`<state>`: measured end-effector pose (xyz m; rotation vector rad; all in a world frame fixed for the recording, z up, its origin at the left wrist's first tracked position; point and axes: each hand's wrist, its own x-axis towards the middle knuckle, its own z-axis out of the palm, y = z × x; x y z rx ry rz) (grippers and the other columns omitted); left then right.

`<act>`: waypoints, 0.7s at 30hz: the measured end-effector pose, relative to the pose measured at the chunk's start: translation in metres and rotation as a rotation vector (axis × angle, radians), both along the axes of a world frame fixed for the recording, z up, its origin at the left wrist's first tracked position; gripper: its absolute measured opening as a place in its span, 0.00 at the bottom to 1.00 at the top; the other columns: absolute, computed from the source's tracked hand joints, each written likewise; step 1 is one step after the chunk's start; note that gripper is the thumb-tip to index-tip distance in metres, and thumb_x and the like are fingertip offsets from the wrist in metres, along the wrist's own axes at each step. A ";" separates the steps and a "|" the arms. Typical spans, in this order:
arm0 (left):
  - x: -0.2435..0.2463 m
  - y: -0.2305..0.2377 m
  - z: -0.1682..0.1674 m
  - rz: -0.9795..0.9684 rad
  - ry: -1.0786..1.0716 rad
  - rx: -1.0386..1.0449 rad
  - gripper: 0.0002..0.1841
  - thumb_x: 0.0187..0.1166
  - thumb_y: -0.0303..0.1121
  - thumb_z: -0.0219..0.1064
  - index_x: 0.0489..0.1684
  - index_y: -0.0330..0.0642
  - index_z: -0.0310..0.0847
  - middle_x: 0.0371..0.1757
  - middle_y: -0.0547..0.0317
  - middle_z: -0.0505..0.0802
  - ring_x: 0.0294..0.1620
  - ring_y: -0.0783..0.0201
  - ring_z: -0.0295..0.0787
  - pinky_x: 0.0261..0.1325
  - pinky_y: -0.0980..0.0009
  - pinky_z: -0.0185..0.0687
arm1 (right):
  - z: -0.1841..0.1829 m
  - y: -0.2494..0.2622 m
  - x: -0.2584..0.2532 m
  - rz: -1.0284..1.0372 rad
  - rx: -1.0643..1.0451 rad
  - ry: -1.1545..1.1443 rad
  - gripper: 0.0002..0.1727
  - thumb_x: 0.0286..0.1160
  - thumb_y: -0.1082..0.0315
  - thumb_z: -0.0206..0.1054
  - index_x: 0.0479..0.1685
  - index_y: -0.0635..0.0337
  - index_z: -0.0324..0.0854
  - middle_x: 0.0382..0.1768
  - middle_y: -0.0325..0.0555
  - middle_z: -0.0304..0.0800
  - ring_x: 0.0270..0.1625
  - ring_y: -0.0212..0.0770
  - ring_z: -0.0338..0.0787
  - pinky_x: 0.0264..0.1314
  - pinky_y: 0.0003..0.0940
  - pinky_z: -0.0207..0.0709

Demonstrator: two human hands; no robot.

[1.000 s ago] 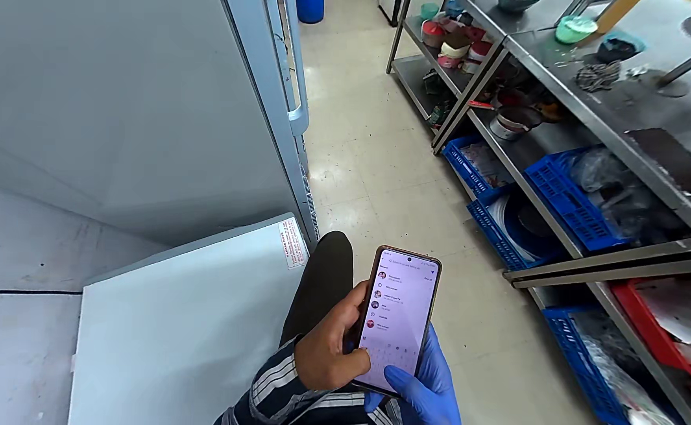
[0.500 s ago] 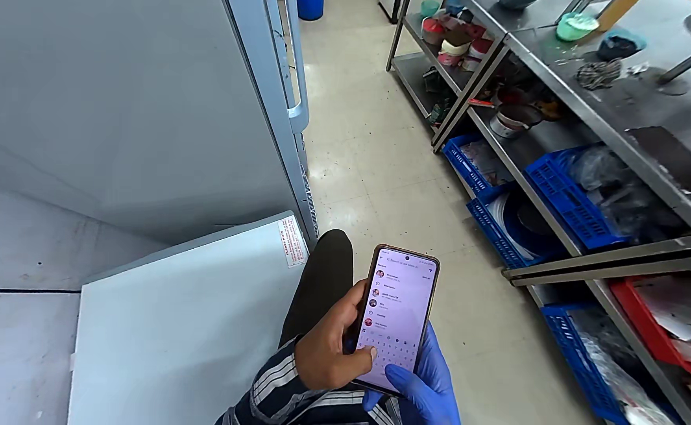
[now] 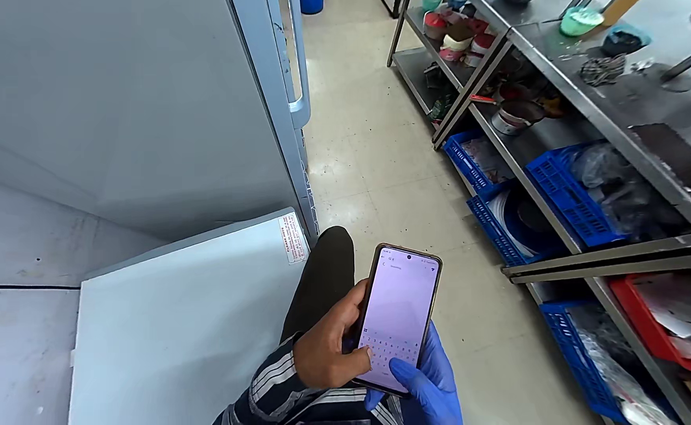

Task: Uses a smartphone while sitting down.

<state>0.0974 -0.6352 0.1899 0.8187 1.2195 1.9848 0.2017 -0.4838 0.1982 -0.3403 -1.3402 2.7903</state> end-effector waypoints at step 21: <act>-0.008 -0.011 -0.004 -0.144 -0.007 0.019 0.48 0.64 0.20 0.56 0.90 0.33 0.29 0.78 0.46 0.75 0.76 0.60 0.79 0.77 0.59 0.78 | -0.005 0.005 0.004 0.136 0.013 0.087 0.48 0.64 0.79 0.74 0.81 0.57 0.43 0.65 0.47 0.86 0.53 0.48 0.96 0.36 0.45 0.95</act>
